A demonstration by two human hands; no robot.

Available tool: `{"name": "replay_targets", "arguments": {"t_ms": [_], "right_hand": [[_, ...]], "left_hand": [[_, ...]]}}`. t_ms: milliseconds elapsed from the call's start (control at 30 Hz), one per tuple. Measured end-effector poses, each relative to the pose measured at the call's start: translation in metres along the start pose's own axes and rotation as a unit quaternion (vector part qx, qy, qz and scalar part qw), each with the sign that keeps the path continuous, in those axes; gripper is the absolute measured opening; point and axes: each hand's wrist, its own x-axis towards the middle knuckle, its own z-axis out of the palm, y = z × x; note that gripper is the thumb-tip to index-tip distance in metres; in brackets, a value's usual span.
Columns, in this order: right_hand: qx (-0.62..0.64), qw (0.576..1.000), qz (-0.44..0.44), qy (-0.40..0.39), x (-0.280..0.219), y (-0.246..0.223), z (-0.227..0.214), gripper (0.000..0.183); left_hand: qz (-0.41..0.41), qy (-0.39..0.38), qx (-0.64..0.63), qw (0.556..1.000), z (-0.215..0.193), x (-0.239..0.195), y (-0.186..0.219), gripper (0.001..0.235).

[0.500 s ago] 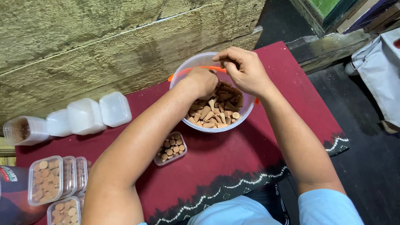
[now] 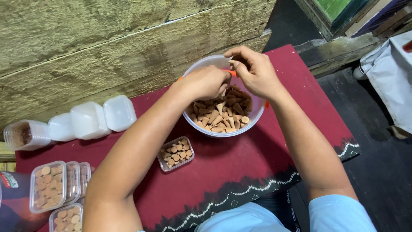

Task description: The person is packing incense cones from a large plastic bucket into smaller individual plastic containers.

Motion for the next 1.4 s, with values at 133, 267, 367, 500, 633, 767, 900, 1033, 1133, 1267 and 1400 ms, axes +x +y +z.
{"name": "replay_targets", "arguments": {"t_ms": [133,267,367,500,633,767,900,1033,1133,1267,1400], "right_hand": [[0.021,1.0,0.005,-0.003,0.0,0.005,0.0,0.032],[0.031,1.0,0.005,-0.001,0.0,0.009,-0.001,0.027],[0.029,1.0,0.003,0.002,-0.002,0.012,-0.001,0.025],[-0.072,0.996,0.054,-0.025,-0.003,-0.007,0.001,0.011],[-0.084,0.996,0.005,-0.031,-0.005,0.008,0.001,0.013],[-0.067,0.997,-0.036,-0.033,-0.009,0.015,0.001,0.027],[-0.148,0.981,-0.121,-0.03,-0.008,0.015,-0.003,0.033],[-0.181,0.975,-0.127,-0.028,-0.01,0.016,-0.003,0.032],[-0.163,0.977,-0.13,-0.041,-0.013,0.002,-0.003,0.045],[-0.088,0.992,-0.093,-0.008,-0.042,-0.058,0.01,0.026],[-0.015,0.982,-0.17,-0.082,-0.081,-0.112,0.055,0.01]], "left_hand": [[0.007,0.048,-0.03,0.998,-0.026,-0.048,0.014,0.025],[0.073,0.191,-0.185,0.961,-0.039,-0.102,0.021,0.022],[0.085,0.349,-0.31,0.88,-0.021,-0.135,0.009,0.018],[0.049,0.469,-0.549,0.69,0.024,-0.179,0.002,0.02],[-0.072,0.488,-0.634,0.596,0.066,-0.219,-0.006,0.014],[-0.148,0.513,-0.641,0.552,0.109,-0.25,-0.015,0.015],[-0.197,0.504,-0.58,0.609,0.141,-0.267,-0.016,0.022],[-0.271,0.46,-0.48,0.697,0.137,-0.275,0.003,0.022],[-0.34,0.404,-0.397,0.751,0.134,-0.277,0.014,0.012],[-0.223,0.395,-0.275,0.848,0.143,-0.271,0.015,0.007],[-0.174,0.383,-0.203,0.884,0.159,-0.266,0.016,0.023]]}}
